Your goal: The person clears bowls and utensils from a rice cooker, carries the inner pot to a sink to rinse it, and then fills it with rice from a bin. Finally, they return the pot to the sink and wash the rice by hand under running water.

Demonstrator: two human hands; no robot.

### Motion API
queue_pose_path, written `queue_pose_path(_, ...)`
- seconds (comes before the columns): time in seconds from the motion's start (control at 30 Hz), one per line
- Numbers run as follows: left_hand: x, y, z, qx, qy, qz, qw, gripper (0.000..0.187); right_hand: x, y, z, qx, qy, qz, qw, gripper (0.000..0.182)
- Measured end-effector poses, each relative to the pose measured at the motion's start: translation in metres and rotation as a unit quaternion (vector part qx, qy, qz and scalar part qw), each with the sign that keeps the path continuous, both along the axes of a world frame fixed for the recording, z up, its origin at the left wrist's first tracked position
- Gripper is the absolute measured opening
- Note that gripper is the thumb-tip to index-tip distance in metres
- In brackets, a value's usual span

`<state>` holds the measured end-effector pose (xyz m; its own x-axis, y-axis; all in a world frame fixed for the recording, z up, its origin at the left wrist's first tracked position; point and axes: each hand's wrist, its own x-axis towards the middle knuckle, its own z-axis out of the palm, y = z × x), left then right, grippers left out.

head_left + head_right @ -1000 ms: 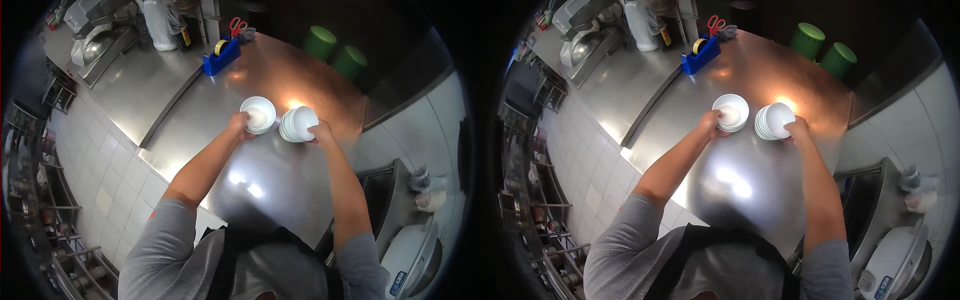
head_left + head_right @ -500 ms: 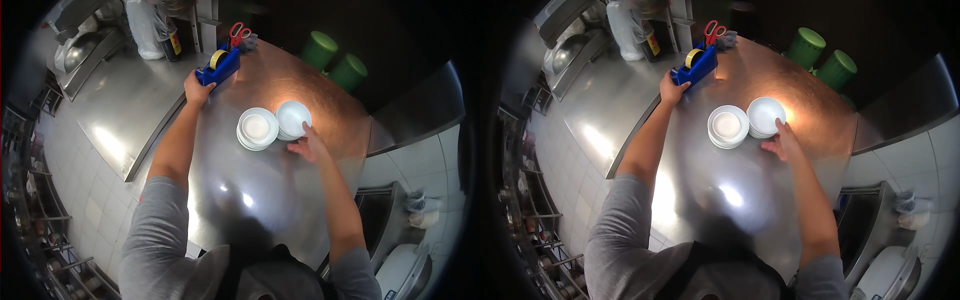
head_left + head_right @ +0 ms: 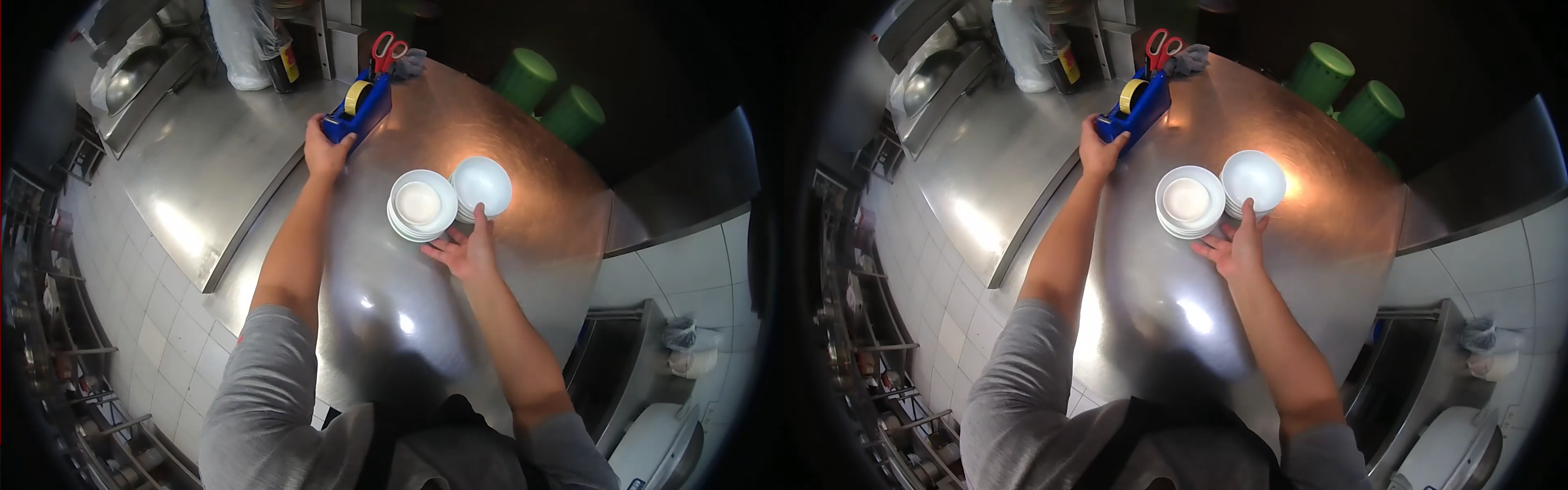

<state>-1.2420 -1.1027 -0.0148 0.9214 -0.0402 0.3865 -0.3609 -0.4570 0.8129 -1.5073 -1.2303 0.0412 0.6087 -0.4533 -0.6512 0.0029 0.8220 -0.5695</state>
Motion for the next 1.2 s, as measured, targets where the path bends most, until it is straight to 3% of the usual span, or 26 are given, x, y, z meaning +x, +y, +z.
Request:
queue_pose_path(0.1,-0.002,-0.011,0.001,-0.039,0.05,-0.031,0.998,0.068,0.01,0.011,-0.006,0.045,-0.001,-0.016,0.999,0.076)
queue_pose_path(0.17,-0.001,-0.012,-0.002,-0.055,0.1,-0.004,0.993,0.069,0.024,0.023,0.001,0.016,0.034,-0.061,0.997,0.074)
queue_pose_path(0.3,-0.018,0.002,-0.001,-0.037,0.068,0.024,0.997,0.067,0.033,0.027,0.0,-0.069,0.094,-0.099,0.988,0.071)
queue_pose_path(0.37,-0.034,0.028,-0.008,-0.009,0.057,0.04,0.998,0.065,0.036,0.018,-0.007,-0.06,0.085,-0.097,0.99,0.072)
queue_pose_path(0.5,-0.084,0.102,-0.028,-0.1,0.016,0.012,0.995,0.059,0.048,0.007,-0.024,-0.088,-0.015,-0.082,0.993,0.073)
queue_pose_path(0.57,-0.12,0.136,-0.023,-0.204,0.101,0.006,0.974,0.057,0.065,0.005,-0.033,-0.093,0.001,-0.089,0.992,0.073)
queue_pose_path(0.7,-0.168,0.192,-0.018,-0.23,0.092,0.018,0.969,0.057,0.103,0.023,-0.018,-0.083,0.02,-0.073,0.994,0.075)
queue_pose_path(1.1,-0.201,0.25,-0.001,-0.17,0.129,0.028,0.976,0.059,0.248,0.078,-0.033,-0.181,0.118,0.006,0.976,0.071)
queue_pose_path(1.2,-0.194,0.254,-0.007,-0.169,0.119,0.023,0.978,0.06,0.256,0.077,-0.034,-0.148,0.068,0.031,0.986,0.074)
